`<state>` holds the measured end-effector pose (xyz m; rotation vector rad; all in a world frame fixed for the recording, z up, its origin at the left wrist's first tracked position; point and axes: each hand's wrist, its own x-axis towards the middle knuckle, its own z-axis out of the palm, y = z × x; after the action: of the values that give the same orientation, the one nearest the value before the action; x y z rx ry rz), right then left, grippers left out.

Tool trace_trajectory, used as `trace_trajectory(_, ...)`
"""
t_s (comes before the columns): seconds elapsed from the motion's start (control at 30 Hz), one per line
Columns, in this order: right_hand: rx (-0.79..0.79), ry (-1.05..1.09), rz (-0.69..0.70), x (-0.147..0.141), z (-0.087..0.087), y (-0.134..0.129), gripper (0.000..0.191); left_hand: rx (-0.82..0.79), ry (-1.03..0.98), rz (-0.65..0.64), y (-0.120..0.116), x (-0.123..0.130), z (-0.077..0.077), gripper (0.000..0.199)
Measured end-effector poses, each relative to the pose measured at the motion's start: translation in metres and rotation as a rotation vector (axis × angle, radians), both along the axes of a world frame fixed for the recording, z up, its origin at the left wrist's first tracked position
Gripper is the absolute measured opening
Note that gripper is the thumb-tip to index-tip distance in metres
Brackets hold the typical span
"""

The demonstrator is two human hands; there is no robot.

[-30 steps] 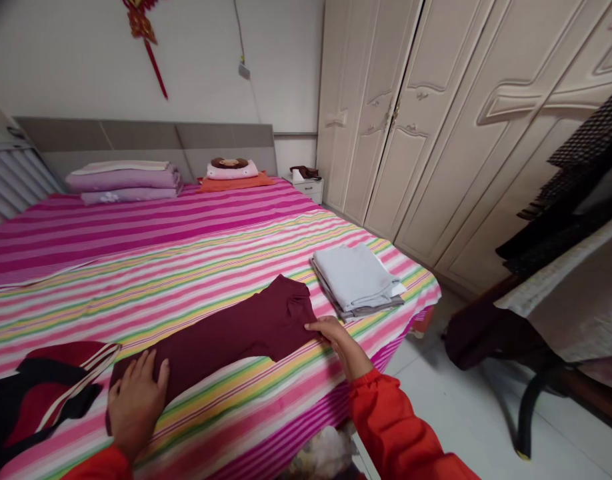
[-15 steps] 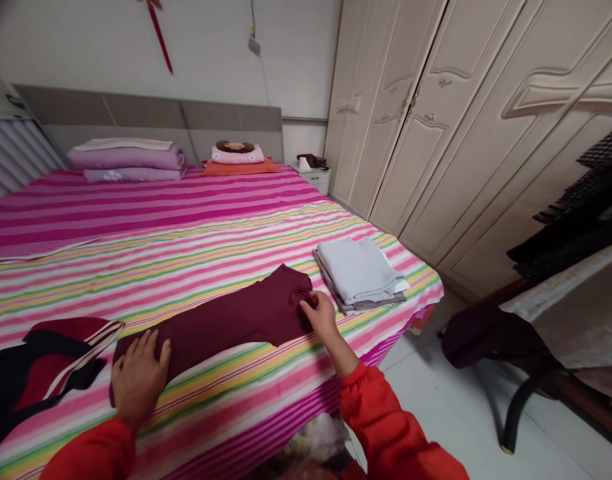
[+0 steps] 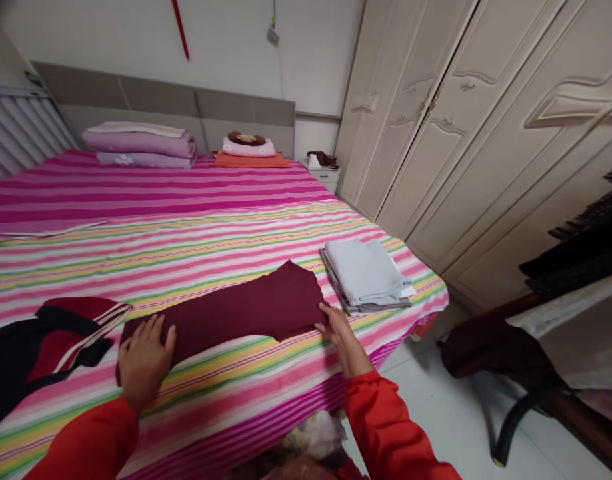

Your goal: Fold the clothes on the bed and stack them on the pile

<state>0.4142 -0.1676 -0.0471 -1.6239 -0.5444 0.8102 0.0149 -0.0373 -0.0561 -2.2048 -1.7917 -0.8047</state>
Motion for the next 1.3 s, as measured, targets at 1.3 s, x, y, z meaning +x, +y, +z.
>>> trace_trajectory(1.3, -0.101, -1.278, 0.691, -0.076, 0.046, -0.019, 0.027, -0.085, 0.023, 0.016, -0.005, 0.002, 0.008, 0.057)
